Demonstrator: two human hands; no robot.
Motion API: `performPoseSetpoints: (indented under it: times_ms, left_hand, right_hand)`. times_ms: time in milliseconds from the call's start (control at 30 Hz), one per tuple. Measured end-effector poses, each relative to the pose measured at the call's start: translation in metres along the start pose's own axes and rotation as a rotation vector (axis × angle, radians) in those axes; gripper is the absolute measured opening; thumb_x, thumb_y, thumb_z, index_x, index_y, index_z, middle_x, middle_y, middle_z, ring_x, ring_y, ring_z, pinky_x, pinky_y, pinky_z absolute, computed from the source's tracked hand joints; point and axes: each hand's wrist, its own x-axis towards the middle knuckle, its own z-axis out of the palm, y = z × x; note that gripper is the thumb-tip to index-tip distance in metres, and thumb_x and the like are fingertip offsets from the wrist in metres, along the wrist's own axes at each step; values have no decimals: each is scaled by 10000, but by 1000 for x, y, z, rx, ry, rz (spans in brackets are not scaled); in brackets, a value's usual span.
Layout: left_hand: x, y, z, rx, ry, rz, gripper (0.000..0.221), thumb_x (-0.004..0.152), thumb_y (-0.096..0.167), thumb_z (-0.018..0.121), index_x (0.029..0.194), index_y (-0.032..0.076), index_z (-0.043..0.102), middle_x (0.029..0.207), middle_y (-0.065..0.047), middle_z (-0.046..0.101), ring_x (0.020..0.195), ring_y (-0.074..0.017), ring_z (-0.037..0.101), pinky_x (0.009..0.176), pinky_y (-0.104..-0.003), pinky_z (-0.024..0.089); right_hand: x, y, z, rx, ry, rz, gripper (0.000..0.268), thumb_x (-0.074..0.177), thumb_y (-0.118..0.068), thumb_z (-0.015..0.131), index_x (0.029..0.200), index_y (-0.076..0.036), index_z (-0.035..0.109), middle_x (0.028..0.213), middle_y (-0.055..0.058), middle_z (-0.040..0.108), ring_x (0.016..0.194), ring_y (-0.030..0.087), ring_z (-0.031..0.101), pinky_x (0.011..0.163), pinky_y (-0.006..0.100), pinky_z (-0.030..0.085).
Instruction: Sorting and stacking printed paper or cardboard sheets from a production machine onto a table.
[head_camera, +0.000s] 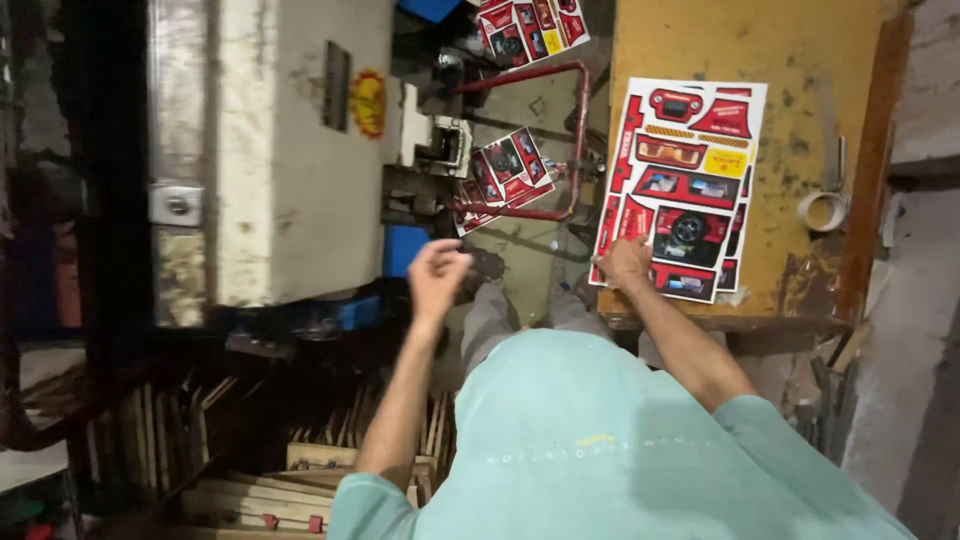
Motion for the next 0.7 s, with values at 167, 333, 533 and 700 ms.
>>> performPoseSetpoints:
  times_ms: [167,333,533,700]
  left_hand:
    - [9,-185,155,46,-427,-49,405,844,91,816,1212,14,665,970,-101,785,842,-119,743,751,-263,607]
    - [-10,-199,285,294,-839,-151,490,756,174,930,1158,27,692,1015,-79,789,877,-125,734,796,-285,577]
    - [-5,-126,357,236,-291,-322,332,821,242,786,1109,76,777,900,-95,779,771,-196,744,722,-365,601]
    - [0,-56,356,248,-305,386,543,783,190,833,1260,4,655,1016,-130,737,933,-198,709,843,-355,555]
  right_hand:
    - [39,50,40,366,-113,-23,361,785,-479,735,854,-131,803,891,141,805,867,292,774,828,458,592]
    - [40,107,32,558,-58,-174,411,792,-529,797,877,-128,829,946,125,773,897,283,730,829,429,586]
    - [10,237,33,1310,-263,-30,400,888,-313,731,1206,-73,699,1140,31,738,995,119,694,824,323,590]
    - [24,311,113,1780,-324,-6,429,1038,-189,657,1434,-40,581,1264,88,686,1086,175,678,898,316,548]
